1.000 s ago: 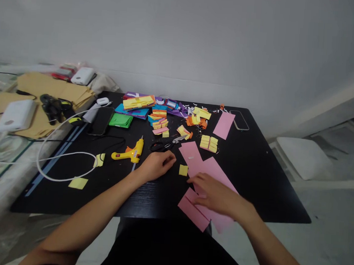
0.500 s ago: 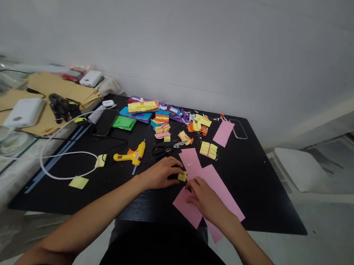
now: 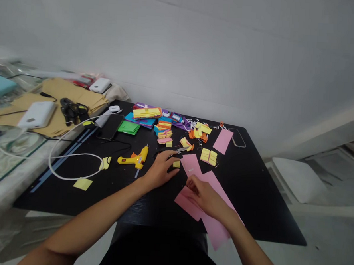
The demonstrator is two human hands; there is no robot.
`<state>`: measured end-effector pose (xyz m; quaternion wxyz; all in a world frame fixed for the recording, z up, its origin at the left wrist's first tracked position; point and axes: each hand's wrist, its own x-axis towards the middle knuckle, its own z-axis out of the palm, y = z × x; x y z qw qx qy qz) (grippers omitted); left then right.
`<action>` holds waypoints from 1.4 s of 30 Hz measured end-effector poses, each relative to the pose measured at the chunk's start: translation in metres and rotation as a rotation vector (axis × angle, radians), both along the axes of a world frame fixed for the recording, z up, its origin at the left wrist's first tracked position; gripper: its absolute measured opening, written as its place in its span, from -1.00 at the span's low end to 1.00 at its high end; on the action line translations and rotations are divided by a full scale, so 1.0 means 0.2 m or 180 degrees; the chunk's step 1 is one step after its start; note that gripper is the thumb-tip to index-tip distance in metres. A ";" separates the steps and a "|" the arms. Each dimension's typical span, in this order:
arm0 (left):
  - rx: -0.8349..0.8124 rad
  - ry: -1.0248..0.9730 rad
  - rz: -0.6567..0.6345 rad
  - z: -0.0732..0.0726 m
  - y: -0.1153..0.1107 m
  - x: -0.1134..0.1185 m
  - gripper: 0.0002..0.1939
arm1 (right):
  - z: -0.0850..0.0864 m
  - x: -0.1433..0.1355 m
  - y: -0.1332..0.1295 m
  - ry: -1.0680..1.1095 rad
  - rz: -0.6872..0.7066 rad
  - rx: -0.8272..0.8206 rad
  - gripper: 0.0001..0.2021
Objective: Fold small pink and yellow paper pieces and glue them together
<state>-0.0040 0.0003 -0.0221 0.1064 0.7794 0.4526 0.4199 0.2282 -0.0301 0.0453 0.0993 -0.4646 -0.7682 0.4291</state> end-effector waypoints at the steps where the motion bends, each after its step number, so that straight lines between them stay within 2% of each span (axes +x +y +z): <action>1: 0.0010 -0.0087 -0.0006 0.01 0.00 0.00 -0.75 | -0.01 0.00 0.03 0.0264 -0.0139 -0.0101 -0.78; 3: -0.0105 -0.0368 -0.0084 0.03 0.00 0.00 -0.84 | -0.03 -0.03 0.10 0.0824 -0.0536 -0.0160 -0.68; 9: -0.1250 -0.1263 -0.0011 0.07 -0.03 0.00 -0.66 | -0.16 -0.15 0.33 0.2137 -0.1224 -0.0282 -0.65; 12: -0.1638 -0.1637 -0.0106 0.05 -0.03 0.00 -0.68 | -0.23 -0.20 0.38 0.2410 -0.1390 -0.0540 -0.63; 15: -0.1618 -0.1695 0.0024 0.02 -0.01 0.02 -0.68 | -0.29 -0.21 0.37 0.2688 -0.1567 -0.0847 -0.61; 19: -0.1616 -0.1660 0.0108 0.01 -0.01 0.03 -0.69 | -0.32 -0.20 0.34 0.2864 -0.1415 -0.1082 -0.62; 25: -0.1630 -0.1724 0.0244 0.03 -0.01 0.02 -0.68 | -0.34 -0.21 0.34 0.2853 -0.1068 -0.1264 -0.60; 29: -0.1716 -0.1667 0.0189 0.05 0.00 0.00 -0.68 | -0.34 -0.21 0.34 0.2841 -0.1117 -0.1155 -0.64; 32: -0.2001 -0.1577 -0.0001 0.05 0.00 -0.02 -0.71 | -0.34 -0.21 0.34 0.2816 -0.1190 -0.1040 -0.65; 36: -0.2303 -0.1921 -0.0180 0.06 0.00 -0.02 -0.66 | -0.33 -0.20 0.35 0.2807 -0.1202 -0.0933 -0.67; 42: -0.2190 -0.2186 -0.0021 0.09 0.02 -0.03 -0.61 | -0.30 -0.19 0.35 0.2768 -0.1279 -0.1215 -0.69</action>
